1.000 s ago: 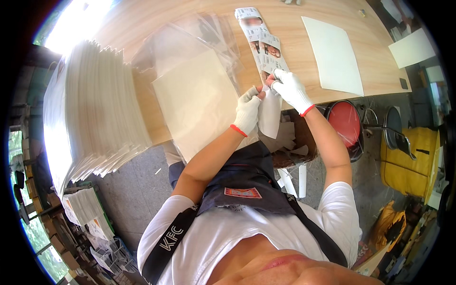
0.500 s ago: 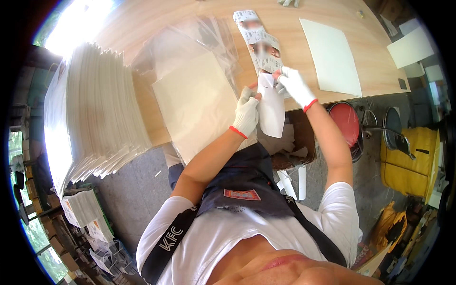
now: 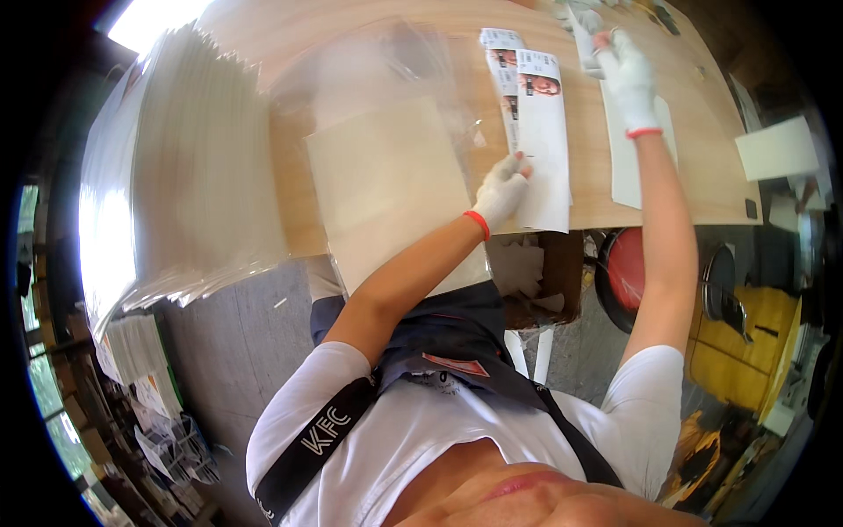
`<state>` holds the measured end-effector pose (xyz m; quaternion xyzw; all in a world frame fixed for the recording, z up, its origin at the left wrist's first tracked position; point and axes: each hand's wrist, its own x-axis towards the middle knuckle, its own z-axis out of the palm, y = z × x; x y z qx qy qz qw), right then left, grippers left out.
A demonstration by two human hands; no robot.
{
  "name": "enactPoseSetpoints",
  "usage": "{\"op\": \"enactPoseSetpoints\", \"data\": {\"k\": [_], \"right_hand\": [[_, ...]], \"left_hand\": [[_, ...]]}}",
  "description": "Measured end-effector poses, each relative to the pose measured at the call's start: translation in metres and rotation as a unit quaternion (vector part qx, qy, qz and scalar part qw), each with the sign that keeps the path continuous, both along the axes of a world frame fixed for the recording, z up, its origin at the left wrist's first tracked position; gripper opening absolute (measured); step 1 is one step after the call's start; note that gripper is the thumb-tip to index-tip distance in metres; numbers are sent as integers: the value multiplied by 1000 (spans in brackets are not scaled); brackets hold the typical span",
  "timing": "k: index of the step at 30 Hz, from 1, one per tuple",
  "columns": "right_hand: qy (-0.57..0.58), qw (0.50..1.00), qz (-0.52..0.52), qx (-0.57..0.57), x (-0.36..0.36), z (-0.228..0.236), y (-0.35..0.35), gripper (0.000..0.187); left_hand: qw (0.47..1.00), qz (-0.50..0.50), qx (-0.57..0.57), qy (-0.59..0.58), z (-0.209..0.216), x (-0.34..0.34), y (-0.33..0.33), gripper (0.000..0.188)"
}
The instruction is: The person repeatedly picks up a white rectangular document and a clear plastic sleeve from a table. They insert the document into the sleeve, smooth it out, and place the packaged item on a growing stack to the right. The process is repeated continuously for multiple items.
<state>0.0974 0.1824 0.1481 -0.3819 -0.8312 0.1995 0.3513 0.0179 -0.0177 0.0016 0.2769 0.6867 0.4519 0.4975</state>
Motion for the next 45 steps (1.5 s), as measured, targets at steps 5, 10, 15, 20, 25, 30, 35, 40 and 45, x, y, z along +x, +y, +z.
{"op": "enactPoseSetpoints", "data": {"k": [5, 10, 15, 20, 25, 30, 35, 40, 45], "right_hand": [[72, 982, 132, 113, -65, -82, -72, 15], [-12, 960, 276, 45, -102, -138, -99, 9], [-52, 949, 303, 64, -120, -174, -96, 12], [-87, 944, 307, 89, -120, -180, -94, 10], [-128, 907, 358, 180, -113, -184, -87, 11], [-124, 891, 373, 226, -101, -154, -94, 20], [34, 947, 299, -109, -150, -150, -142, 32], [-144, 970, 195, 12, -195, -170, -157, 36], [66, 983, 123, -119, -131, -189, -122, 37]], "left_hand": [[947, -72, 306, 59, 20, -26, -58, 41], [890, -115, 346, 273, -6, -84, -115, 33], [833, -116, 345, 417, 18, -130, -129, 36], [806, -76, 253, 529, 19, -160, -99, 43], [802, -95, 37, 589, -26, -195, -69, 60], [792, -117, -30, 598, -37, -195, -72, 68], [805, -119, -38, 580, -38, -192, -69, 70], [830, -161, -13, 534, -50, -203, -61, 69], [812, -97, 34, 574, -22, -195, -81, 64]]}}
